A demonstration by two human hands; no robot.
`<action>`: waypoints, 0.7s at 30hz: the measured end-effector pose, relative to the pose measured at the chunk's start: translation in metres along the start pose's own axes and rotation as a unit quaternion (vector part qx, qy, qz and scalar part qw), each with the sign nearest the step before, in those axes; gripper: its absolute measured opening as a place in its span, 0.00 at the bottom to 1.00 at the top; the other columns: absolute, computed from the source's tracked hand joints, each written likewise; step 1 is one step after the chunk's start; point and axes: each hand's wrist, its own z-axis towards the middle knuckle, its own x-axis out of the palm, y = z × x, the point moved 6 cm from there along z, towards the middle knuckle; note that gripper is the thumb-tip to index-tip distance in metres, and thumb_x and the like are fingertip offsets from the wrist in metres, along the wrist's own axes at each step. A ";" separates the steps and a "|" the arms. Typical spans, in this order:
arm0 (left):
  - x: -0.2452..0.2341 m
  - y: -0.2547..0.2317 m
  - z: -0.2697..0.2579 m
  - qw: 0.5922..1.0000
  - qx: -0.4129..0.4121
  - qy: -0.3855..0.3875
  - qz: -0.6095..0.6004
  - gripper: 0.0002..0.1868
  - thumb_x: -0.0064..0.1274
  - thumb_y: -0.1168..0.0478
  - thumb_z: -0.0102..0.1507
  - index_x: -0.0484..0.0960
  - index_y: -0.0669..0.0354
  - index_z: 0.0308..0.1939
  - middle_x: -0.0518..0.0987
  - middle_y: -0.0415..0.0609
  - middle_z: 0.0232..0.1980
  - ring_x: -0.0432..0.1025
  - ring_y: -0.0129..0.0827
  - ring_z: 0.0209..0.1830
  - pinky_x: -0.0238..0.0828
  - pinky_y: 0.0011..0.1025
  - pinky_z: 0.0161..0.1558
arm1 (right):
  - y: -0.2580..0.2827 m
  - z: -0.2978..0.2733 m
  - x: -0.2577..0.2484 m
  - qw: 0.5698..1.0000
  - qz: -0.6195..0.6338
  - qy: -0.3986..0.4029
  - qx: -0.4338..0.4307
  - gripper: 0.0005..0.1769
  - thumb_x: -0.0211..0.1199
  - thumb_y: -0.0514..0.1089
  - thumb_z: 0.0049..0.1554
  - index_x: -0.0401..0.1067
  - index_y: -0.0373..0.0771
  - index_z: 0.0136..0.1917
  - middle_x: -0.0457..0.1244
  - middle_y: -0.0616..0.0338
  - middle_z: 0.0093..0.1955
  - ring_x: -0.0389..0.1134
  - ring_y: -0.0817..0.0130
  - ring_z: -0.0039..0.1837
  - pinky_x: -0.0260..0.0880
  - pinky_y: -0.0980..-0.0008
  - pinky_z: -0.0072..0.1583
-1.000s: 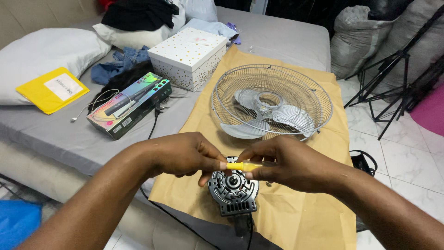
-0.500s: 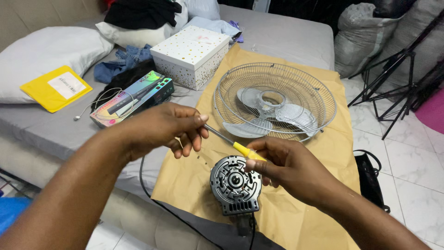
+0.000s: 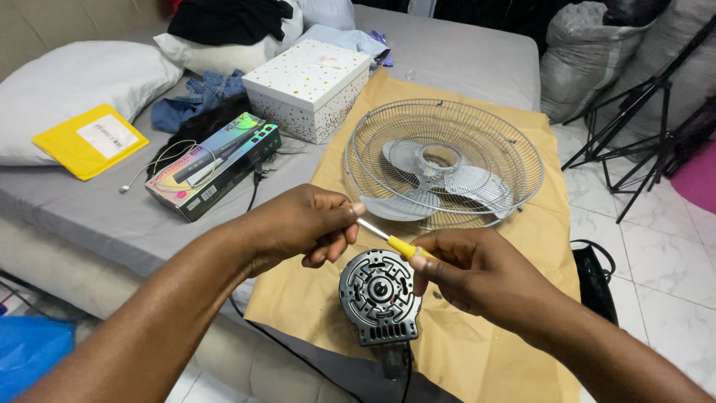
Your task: The person uses a screwdriver to loosen and tighten screws on a small black electric motor placed on a brown paper-covered surface. They repeatedly rotate the motor to access different screw locations and adjust the internal components.
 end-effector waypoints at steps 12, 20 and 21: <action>0.031 0.125 0.047 0.968 -0.076 -0.182 0.158 0.65 0.72 0.36 0.44 0.56 0.58 0.76 0.64 0.58 0.74 0.59 0.46 0.74 0.61 0.40 0.69 | -0.082 -0.009 0.013 0.929 0.292 -0.017 0.225 0.21 0.49 0.56 0.65 0.72 0.38 0.58 0.58 0.60 0.30 0.57 0.72 0.29 0.59 0.70 0.32; 0.074 0.171 0.075 0.956 -0.113 -0.160 0.216 0.86 0.80 0.37 0.35 0.31 0.53 0.80 0.38 0.55 0.84 0.36 0.51 0.83 0.41 0.53 0.76 | -0.117 0.014 0.033 0.873 0.379 -0.008 0.308 0.17 0.45 0.51 0.67 0.67 0.36 0.55 0.58 0.63 0.33 0.52 0.77 0.29 0.50 0.78 0.29; 0.078 0.173 0.077 0.962 -0.105 -0.169 0.185 0.87 0.80 0.36 0.35 0.29 0.56 0.80 0.39 0.57 0.82 0.38 0.53 0.81 0.43 0.51 0.75 | -0.119 0.018 0.035 0.865 0.389 0.003 0.318 0.18 0.45 0.51 0.67 0.67 0.35 0.54 0.56 0.64 0.32 0.51 0.78 0.29 0.49 0.78 0.29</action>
